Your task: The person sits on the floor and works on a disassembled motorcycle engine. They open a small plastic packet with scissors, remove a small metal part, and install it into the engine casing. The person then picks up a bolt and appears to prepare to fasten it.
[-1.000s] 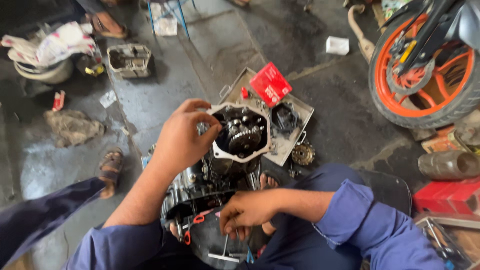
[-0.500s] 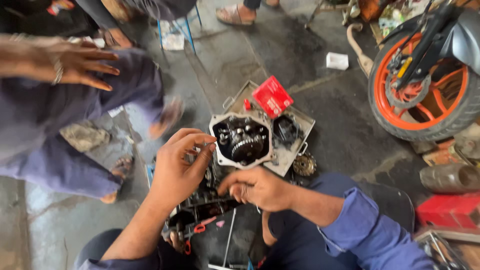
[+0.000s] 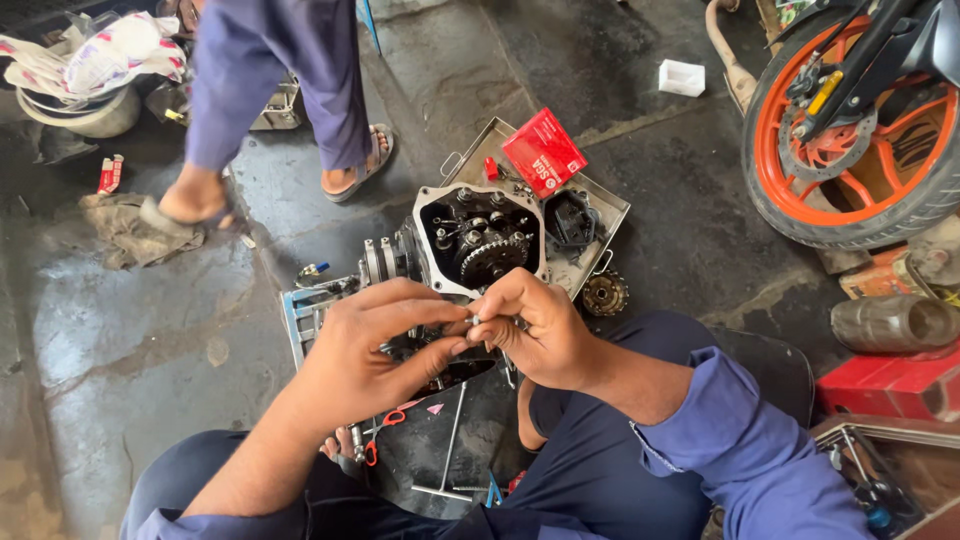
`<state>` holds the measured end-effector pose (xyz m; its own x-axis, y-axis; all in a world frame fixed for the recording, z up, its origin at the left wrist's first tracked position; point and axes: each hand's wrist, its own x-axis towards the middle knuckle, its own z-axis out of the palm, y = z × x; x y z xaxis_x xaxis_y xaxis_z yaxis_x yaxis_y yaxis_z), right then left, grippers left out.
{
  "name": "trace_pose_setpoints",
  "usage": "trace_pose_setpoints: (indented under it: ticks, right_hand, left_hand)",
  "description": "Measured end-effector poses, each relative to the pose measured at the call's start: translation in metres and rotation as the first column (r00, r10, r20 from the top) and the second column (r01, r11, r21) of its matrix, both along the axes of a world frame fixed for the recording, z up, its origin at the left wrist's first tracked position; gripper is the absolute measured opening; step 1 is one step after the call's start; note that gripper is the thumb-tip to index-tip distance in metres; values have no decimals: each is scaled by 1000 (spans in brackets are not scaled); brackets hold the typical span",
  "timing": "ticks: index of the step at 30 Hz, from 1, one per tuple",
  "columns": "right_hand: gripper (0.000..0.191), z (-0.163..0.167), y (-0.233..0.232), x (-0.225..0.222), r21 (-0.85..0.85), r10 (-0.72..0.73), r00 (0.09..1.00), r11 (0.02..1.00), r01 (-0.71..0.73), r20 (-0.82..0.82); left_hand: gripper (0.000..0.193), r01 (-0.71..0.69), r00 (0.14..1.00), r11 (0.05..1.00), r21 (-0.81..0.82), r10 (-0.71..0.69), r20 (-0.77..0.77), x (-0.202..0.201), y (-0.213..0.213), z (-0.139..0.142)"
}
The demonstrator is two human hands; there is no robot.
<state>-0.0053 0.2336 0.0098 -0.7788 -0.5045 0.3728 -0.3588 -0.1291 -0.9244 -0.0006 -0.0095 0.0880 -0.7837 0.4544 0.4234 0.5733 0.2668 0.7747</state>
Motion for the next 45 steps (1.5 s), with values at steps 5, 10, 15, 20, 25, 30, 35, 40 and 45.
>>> trace_pose_setpoints:
  ticks: [5,10,15,20,25,30,35,40,45]
  right_hand:
    - [13,-14,2,-2,-147,20,965,989,20,262]
    - [12,-12,2,-2,-151,-23,945,986,77,326]
    - [12,4,-2,-3,-141,-42,977,987,72,208]
    - [13,28,-2,-6,62,-152,976,985,163,-154]
    - [15,42,-4,-5,88,-149,928,978,189,-341]
    - [17,43,-7,-5,76,-205,880,962,261,-429]
    - [19,43,-4,-7,68,-225,866,956,284,-446]
    - [18,42,-5,-7,101,-209,881,956,276,-425]
    - [19,42,-6,-7,94,-187,883,964,250,-430]
  left_hand:
    - [24,-45,987,994,-99,29,-160,0,3,-6]
    - [23,-99,960,984,-147,55,-275,-1,4,-7]
    - [21,-147,933,973,-178,77,-351,-1,6,-2]
    - [14,-182,938,957,-226,100,-332,1,9,-2]
    - [9,-162,986,961,-226,146,-86,5,21,-15]
    - [25,-200,944,980,-4,194,266,9,40,-35]
    - [34,-128,912,983,130,65,405,9,34,-38]
    - [24,-115,872,978,176,15,489,11,35,-37]
    - [42,-171,770,973,154,34,637,9,39,-49]
